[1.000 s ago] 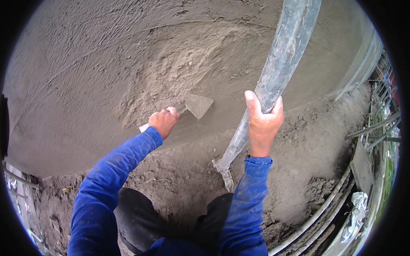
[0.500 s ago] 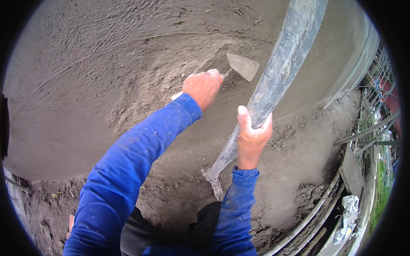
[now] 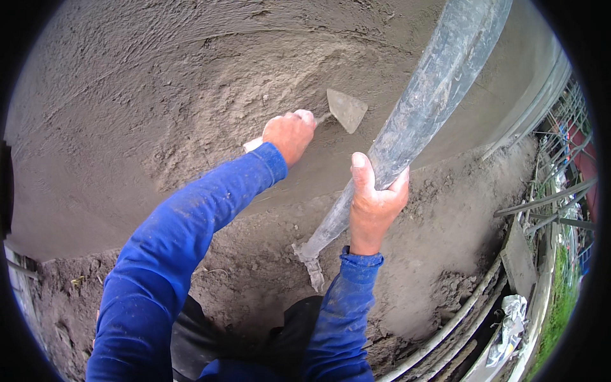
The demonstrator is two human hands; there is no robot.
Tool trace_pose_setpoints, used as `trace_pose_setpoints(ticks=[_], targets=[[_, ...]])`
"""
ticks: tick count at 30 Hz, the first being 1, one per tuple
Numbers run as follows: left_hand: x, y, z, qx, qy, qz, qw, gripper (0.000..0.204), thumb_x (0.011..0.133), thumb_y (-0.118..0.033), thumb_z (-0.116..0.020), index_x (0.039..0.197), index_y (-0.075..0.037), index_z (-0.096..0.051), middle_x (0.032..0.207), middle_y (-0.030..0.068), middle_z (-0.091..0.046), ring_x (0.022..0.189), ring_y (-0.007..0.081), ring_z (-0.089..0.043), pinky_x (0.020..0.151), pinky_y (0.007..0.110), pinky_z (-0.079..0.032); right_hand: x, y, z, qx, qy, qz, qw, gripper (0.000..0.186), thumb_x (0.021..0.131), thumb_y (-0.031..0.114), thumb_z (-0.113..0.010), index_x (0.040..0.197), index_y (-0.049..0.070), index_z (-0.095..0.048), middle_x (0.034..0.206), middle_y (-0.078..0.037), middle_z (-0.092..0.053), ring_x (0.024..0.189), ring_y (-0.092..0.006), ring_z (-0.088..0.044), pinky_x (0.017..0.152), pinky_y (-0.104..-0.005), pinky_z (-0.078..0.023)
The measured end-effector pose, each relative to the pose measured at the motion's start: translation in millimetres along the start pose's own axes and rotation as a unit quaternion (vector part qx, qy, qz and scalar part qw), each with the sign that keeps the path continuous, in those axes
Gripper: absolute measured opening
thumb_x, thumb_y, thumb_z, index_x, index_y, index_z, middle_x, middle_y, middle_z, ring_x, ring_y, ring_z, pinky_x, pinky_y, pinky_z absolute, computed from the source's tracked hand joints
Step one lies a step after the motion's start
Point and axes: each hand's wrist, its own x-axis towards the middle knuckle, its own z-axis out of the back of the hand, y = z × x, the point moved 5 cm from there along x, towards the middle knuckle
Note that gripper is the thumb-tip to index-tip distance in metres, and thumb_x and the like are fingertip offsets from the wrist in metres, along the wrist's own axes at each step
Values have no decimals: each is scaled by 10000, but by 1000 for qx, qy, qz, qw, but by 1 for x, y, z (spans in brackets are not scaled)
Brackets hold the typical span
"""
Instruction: The person applies and smooths wet cement onto a vertical wall using a trowel and a float. They repeatedly scoop material from a bucket and spread it across the surface, then use a sponge to refine the finish.
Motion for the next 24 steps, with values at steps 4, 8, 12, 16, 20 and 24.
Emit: trace_pose_setpoints(ticks=[4, 8, 12, 16, 20, 24], targets=[[-39, 14, -21, 24, 58, -5, 998, 305, 962, -271, -499, 1034, 21, -547, 810, 143, -677, 716, 273, -708, 550, 382, -569, 5, -4, 9, -13, 3, 10, 1000, 314, 847, 175, -748, 1047, -9, -591, 889, -44, -621, 748, -119, -586, 685, -269, -484], [-81, 41, -39, 41, 80, -9, 996, 345, 977, -312, -481, 1049, 22, -531, 791, 138, -667, 684, 250, -704, 526, 369, -561, 5, 2, 6, -17, 11, 1, 1000, 307, 856, 168, -739, 1055, -13, -589, 895, -54, -626, 749, -124, -606, 683, -277, -494], [-139, 76, -56, 58, 127, 2, 990, 358, 979, -315, -474, 1077, 25, -528, 793, 129, -668, 676, 254, -701, 513, 361, -553, 7, 5, 6, -7, 9, 15, 1000, 323, 863, 181, -735, 1066, -21, -585, 906, -62, -631, 748, -132, -622, 673, -274, -501], [-216, 135, -76, 98, 198, 6, 975, 352, 975, -303, -471, 1098, 22, -528, 799, 129, -673, 694, 253, -702, 529, 360, -553, 4, 1, -4, -13, 13, 27, 999, 331, 878, 211, -725, 1067, -23, -587, 911, -70, -634, 747, -141, -631, 664, -268, -502], [-321, 198, -78, 46, 384, 73, 919, 304, 903, -237, -555, 1091, 2, -551, 886, 162, -693, 810, 300, -704, 658, 425, -561, 3, 1, -2, -54, 2, 22, 998, 349, 887, 297, -716, 1037, 1, -606, 900, -77, -645, 750, -154, -641, 670, -273, -502], [-428, 235, -25, -123, 442, 228, 859, 391, 826, -259, -608, 1080, 34, -563, 931, 254, -672, 910, 396, -669, 745, 462, -535, 4, -3, 6, -33, -26, 9, 999, 373, 879, 362, -715, 1008, 25, -621, 859, -73, -655, 749, -164, -653, 671, -275, -511]])
